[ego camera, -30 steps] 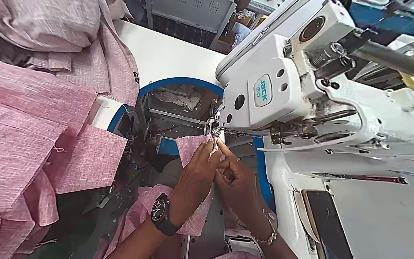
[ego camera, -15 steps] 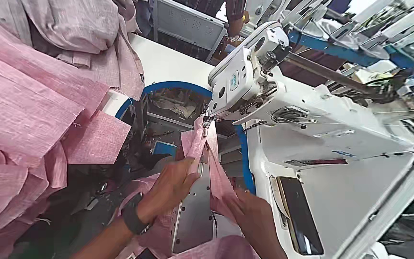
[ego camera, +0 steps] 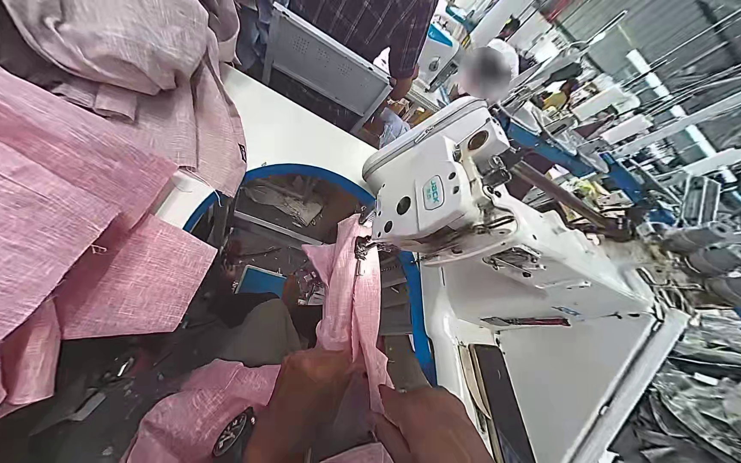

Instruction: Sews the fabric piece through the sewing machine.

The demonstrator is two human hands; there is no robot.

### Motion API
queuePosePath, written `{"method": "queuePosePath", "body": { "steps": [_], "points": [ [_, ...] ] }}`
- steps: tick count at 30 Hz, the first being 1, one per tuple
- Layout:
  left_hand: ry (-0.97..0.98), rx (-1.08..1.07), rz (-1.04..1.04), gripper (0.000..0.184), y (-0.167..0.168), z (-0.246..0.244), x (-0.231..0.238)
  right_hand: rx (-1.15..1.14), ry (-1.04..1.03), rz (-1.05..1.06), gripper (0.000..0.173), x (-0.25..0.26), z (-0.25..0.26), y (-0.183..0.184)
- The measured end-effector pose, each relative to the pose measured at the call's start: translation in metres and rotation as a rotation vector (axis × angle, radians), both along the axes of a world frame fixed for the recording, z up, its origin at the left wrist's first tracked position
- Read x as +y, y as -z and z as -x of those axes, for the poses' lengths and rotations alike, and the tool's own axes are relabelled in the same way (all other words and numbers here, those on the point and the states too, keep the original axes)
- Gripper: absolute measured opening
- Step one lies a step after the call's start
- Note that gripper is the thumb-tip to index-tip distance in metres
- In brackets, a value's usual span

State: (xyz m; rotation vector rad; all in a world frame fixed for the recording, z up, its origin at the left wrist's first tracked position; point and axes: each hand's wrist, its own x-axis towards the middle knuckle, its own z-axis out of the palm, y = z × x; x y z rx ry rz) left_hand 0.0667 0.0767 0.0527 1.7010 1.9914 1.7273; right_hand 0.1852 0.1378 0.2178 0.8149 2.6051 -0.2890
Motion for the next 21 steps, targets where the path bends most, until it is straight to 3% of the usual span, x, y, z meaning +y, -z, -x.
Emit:
{"method": "queuePosePath", "body": {
  "steps": [4,9,15,21],
  "points": [
    [-0.017,-0.029,-0.013,0.034,-0.005,0.001,0.012,-0.077,0.002,0.061,0.024,0.013,0.006,0.007],
    [0.026,-0.121,0.191,0.032,-0.019,-0.003,-0.015,-0.019,-0.060,0.034,0.027,0.023,-0.003,0.017],
    [0.118,-0.068,-0.015,0.033,-0.005,0.012,-0.003,-0.021,-0.167,0.062,0.028,0.036,-0.002,0.016],
    [0.145,-0.115,0.222,0.029,-0.024,0.014,-0.017,0.002,-0.196,0.157,0.036,0.056,-0.006,0.014]
  ]
}}
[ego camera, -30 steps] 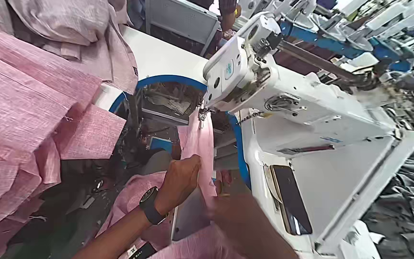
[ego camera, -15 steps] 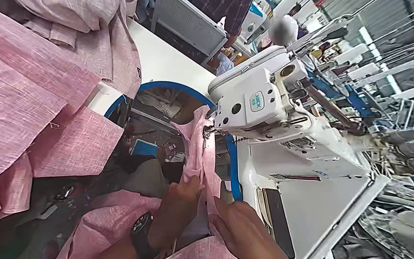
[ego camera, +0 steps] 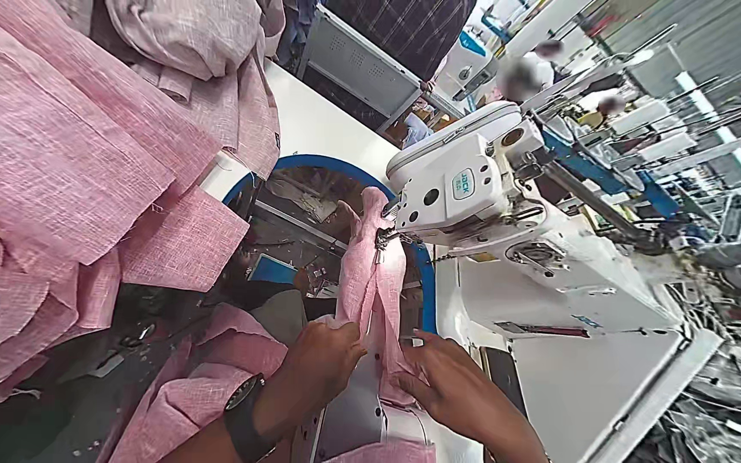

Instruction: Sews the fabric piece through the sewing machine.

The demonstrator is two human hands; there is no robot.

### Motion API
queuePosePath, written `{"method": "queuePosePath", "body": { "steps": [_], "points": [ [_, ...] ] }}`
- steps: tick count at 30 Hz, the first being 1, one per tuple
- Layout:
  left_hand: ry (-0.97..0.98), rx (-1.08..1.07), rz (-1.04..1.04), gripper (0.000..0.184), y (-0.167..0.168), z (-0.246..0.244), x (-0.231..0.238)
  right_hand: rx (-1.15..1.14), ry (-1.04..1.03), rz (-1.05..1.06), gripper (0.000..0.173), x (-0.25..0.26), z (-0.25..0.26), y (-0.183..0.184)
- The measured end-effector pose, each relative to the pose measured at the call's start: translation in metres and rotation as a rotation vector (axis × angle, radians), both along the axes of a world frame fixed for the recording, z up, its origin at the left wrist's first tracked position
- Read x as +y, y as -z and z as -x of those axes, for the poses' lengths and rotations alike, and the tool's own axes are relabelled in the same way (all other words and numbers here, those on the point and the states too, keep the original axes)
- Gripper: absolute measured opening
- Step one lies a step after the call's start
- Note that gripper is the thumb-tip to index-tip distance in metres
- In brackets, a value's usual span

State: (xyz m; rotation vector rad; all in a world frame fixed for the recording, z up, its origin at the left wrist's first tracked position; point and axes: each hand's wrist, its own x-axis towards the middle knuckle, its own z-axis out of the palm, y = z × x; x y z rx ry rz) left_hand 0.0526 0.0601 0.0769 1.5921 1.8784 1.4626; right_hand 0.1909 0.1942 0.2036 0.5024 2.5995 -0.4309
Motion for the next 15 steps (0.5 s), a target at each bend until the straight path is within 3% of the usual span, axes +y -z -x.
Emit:
{"method": "queuePosePath", "body": {
  "steps": [5,7,10,15],
  "points": [
    [0.005,0.013,-0.206,0.033,0.019,0.007,0.012,0.134,-0.077,-0.021,0.031,-0.004,-0.013,0.012],
    [-0.021,0.013,-0.142,0.030,0.011,0.004,0.018,0.303,-0.110,-0.090,0.031,-0.009,-0.020,0.022],
    [-0.034,0.033,0.000,0.026,-0.006,-0.006,0.010,0.531,-0.062,-0.269,0.031,-0.027,-0.022,0.027],
    [-0.079,0.070,-0.006,0.021,-0.007,-0.013,0.013,0.611,0.127,-0.649,0.018,-0.073,0.000,0.040]
  ]
}}
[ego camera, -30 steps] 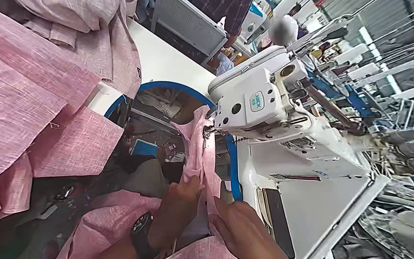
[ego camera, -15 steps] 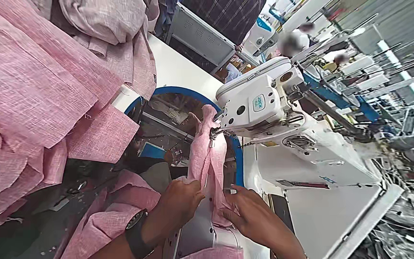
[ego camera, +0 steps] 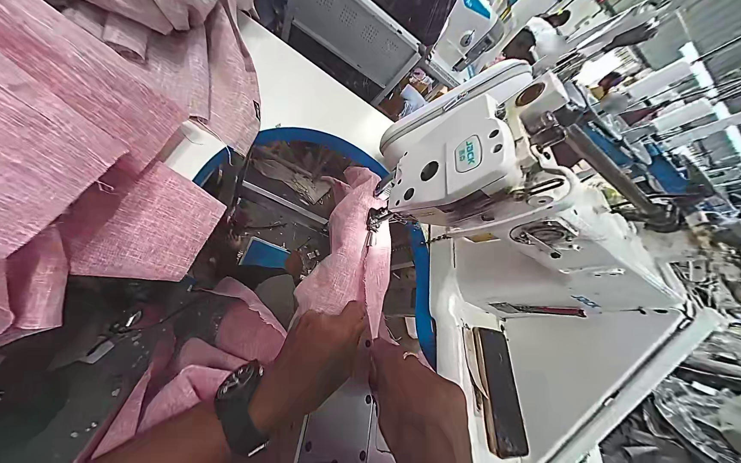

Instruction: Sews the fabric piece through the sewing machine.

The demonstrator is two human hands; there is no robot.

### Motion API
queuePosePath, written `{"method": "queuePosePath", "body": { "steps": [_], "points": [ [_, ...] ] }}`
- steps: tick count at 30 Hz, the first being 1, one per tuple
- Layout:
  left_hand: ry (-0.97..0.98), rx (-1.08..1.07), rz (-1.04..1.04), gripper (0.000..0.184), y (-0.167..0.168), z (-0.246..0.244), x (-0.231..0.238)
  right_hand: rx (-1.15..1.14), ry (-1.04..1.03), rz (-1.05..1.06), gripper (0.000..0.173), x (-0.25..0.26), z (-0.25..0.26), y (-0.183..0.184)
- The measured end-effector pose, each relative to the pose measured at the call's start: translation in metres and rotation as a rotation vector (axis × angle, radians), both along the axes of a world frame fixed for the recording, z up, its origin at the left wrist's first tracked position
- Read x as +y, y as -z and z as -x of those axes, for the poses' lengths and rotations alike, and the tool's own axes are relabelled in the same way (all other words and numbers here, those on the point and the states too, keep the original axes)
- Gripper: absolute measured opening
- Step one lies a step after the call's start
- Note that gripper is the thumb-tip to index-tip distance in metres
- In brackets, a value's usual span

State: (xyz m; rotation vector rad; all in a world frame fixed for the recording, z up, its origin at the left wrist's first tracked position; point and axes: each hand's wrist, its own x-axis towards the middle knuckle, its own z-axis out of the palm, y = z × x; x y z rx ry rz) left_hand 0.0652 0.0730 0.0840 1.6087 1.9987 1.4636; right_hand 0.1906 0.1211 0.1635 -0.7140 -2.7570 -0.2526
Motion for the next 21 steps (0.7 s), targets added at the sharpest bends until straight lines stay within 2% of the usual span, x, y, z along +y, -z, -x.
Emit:
{"method": "queuePosePath", "body": {
  "steps": [3,6,9,12,15,17,18,19,21],
  "points": [
    [0.096,-0.053,0.194,0.015,-0.022,0.007,0.000,-0.013,0.054,-0.125,0.021,-0.004,0.009,0.007],
    [-0.038,-0.022,0.056,0.015,-0.007,-0.002,-0.002,-0.014,0.115,-0.130,0.021,0.000,0.015,0.011],
    [-0.111,-0.163,-0.089,0.025,0.010,-0.009,0.010,-0.003,0.162,-0.125,0.021,0.009,0.023,0.014],
    [-0.120,-0.230,-0.095,0.023,0.011,-0.005,0.029,0.031,0.182,-0.150,0.023,0.021,0.033,0.018],
    [0.002,-0.255,0.110,0.021,-0.006,0.012,0.036,0.136,0.248,-0.013,0.022,0.028,0.028,0.023],
    [0.122,-0.273,0.226,0.040,-0.020,0.019,0.022,0.183,0.280,0.185,0.019,0.026,0.009,0.019],
    [0.148,-0.254,0.231,0.042,-0.019,0.018,0.015,0.188,0.269,0.241,0.018,0.024,0.003,0.016],
    [0.158,-0.243,0.217,0.041,-0.015,0.014,0.008,0.153,0.248,0.243,0.018,0.020,0.001,0.011],
    [0.131,-0.265,0.142,0.030,-0.004,0.009,0.004,0.024,0.170,0.104,0.018,0.015,0.010,0.003]
  ]
}}
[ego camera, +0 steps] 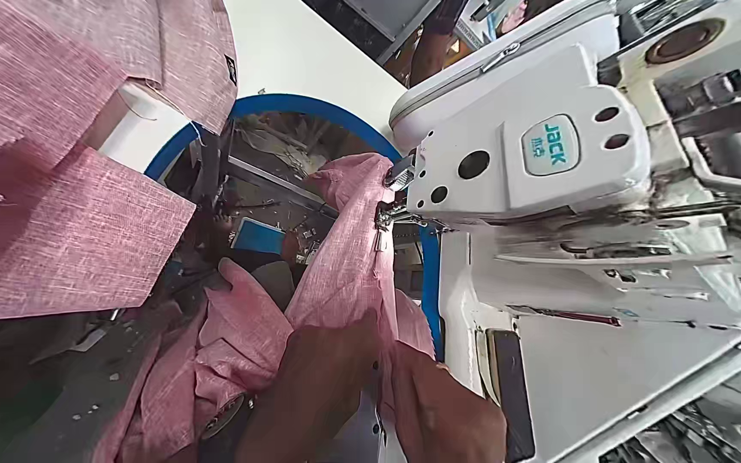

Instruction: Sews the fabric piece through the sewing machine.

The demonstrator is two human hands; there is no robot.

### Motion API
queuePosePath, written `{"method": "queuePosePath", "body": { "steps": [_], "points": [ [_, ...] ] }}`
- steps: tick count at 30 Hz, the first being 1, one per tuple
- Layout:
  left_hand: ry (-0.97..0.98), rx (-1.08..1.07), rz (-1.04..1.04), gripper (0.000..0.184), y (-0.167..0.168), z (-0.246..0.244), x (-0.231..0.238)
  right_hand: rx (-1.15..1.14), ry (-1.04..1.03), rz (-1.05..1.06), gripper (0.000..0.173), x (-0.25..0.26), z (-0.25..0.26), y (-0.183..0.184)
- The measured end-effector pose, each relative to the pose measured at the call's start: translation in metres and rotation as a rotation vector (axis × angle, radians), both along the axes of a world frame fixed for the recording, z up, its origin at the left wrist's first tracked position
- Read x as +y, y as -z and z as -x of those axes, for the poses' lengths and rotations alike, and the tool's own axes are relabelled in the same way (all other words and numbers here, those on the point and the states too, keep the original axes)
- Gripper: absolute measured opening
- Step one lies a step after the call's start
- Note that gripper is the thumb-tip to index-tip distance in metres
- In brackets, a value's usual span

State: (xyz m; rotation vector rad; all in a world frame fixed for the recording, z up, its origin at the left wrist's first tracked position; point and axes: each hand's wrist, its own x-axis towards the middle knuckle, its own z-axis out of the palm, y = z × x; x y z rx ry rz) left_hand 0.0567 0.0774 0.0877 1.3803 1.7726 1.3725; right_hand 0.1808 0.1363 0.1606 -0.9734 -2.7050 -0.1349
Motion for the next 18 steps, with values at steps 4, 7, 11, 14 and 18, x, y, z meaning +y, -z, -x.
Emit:
{"method": "queuePosePath", "body": {
  "steps": [4,7,11,14,18],
  "points": [
    [-0.070,-0.173,-0.098,0.026,0.016,0.003,0.016,-0.205,-0.192,-0.297,0.017,0.004,0.026,0.005],
    [-0.067,-0.273,-0.097,0.025,0.024,0.011,0.035,-0.255,-0.250,-0.382,0.013,0.009,0.039,0.008],
    [-0.073,-0.356,-0.081,0.024,0.024,0.021,0.055,-0.073,-0.148,-0.350,0.012,0.021,0.041,0.029],
    [-0.009,-0.224,0.066,0.028,0.004,0.026,0.021,-0.006,0.040,-0.102,0.019,0.013,-0.003,0.040],
    [-0.080,0.037,-0.100,0.025,0.022,0.018,-0.016,-0.064,0.007,0.395,0.018,0.047,-0.078,0.036]
  ]
}}
